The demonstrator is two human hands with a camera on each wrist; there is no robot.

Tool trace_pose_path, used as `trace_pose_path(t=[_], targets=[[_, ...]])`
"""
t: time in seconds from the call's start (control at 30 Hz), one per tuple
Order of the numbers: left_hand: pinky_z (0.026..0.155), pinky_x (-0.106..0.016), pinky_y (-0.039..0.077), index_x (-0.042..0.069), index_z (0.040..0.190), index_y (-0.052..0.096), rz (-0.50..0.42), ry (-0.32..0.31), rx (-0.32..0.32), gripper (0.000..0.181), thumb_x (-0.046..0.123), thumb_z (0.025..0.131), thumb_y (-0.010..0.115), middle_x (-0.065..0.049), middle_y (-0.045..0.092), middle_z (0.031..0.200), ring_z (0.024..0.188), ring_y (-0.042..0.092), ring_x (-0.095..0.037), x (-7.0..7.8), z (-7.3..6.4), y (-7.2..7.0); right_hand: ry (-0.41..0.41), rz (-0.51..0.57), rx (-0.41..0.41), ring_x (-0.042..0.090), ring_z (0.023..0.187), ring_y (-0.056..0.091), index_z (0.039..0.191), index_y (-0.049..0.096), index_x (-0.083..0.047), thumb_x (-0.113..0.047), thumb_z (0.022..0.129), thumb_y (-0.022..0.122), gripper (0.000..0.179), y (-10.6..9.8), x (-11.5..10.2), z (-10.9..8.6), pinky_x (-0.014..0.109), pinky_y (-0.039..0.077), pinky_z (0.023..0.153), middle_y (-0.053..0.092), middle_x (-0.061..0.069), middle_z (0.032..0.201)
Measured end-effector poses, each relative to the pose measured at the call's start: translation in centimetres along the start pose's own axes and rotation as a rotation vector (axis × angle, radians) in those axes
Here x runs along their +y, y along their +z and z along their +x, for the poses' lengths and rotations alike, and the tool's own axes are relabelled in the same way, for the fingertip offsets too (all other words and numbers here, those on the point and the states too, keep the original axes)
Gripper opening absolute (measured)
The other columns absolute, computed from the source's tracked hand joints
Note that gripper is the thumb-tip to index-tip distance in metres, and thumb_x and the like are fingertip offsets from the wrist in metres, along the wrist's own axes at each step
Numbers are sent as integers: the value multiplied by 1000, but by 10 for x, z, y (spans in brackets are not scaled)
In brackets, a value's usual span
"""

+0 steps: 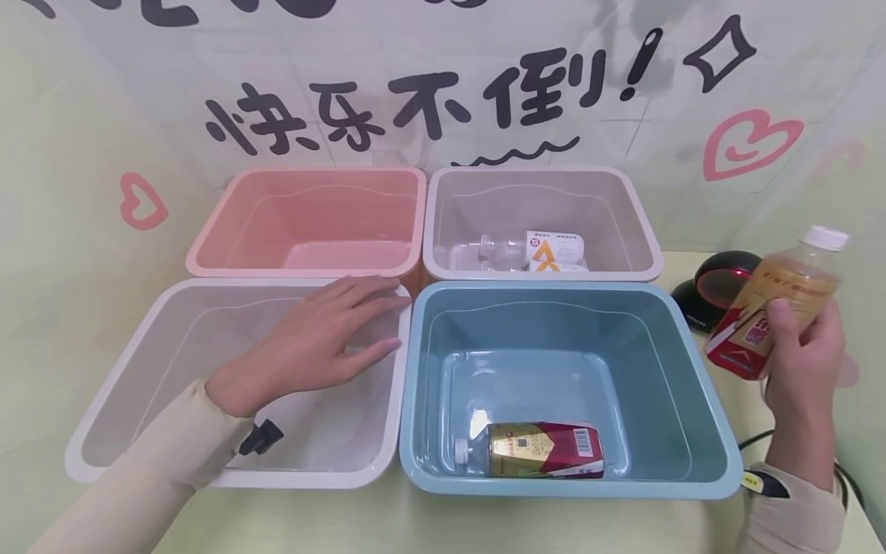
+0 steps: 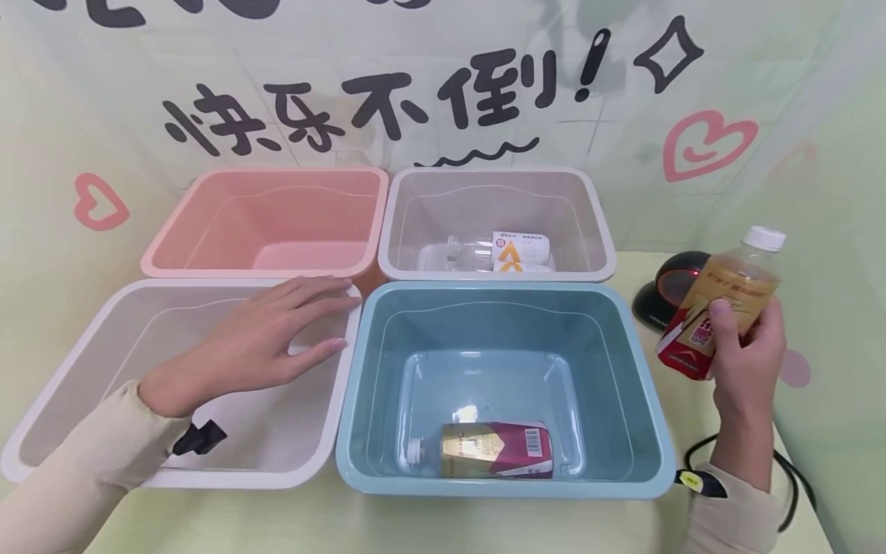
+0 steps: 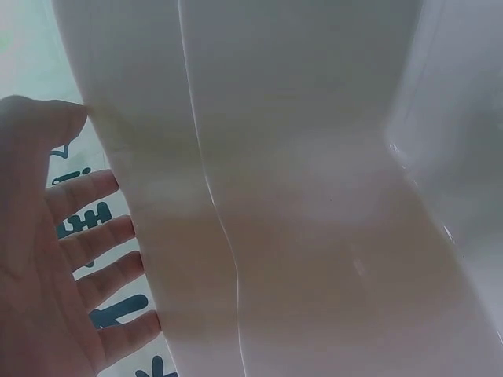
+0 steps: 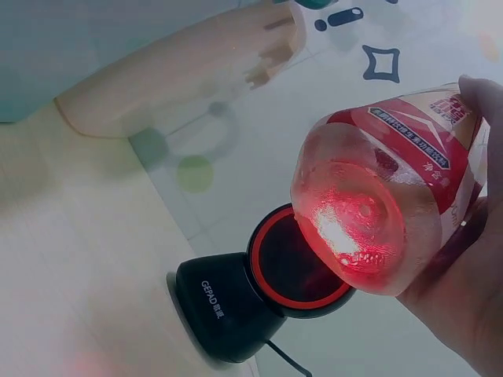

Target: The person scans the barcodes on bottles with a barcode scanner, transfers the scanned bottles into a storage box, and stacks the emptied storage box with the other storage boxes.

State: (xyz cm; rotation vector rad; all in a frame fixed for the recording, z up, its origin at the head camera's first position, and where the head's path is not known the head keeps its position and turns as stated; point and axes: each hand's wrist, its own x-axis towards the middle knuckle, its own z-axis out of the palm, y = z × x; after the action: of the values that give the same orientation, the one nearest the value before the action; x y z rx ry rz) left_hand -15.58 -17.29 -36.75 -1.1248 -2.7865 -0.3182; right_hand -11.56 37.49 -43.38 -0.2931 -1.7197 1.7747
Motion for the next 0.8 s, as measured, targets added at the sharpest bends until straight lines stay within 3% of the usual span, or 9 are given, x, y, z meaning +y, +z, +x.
trace_pose_path(t=[0.33, 0.57, 0.8], targets=[[125, -52, 43, 24, 149, 61, -1, 0, -5, 56, 52, 101, 66, -1, 53, 161, 152, 47, -25, 1, 1, 0, 6, -92, 32, 15, 99, 61, 138, 62, -16, -20, 92, 78, 48, -2, 1, 0, 10, 51, 72, 68, 0, 118], [124, -53, 44, 24, 149, 61, -1, -5, -4, 56, 51, 101, 66, -1, 54, 160, 151, 48, -25, 0, 0, 0, -32, -47, 7, 18, 109, 57, 147, 51, -13, -15, 92, 76, 60, -1, 2, 0, 15, 50, 77, 63, 4, 127], [125, -53, 43, 24, 149, 61, 1, -7, -5, 56, 51, 101, 66, -1, 53, 160, 152, 47, -25, 0, -1, 0, -36, 1, 15, 18, 110, 57, 147, 48, -12, -12, 93, 73, 60, 1, 1, 1, 16, 49, 77, 61, 6, 127]])
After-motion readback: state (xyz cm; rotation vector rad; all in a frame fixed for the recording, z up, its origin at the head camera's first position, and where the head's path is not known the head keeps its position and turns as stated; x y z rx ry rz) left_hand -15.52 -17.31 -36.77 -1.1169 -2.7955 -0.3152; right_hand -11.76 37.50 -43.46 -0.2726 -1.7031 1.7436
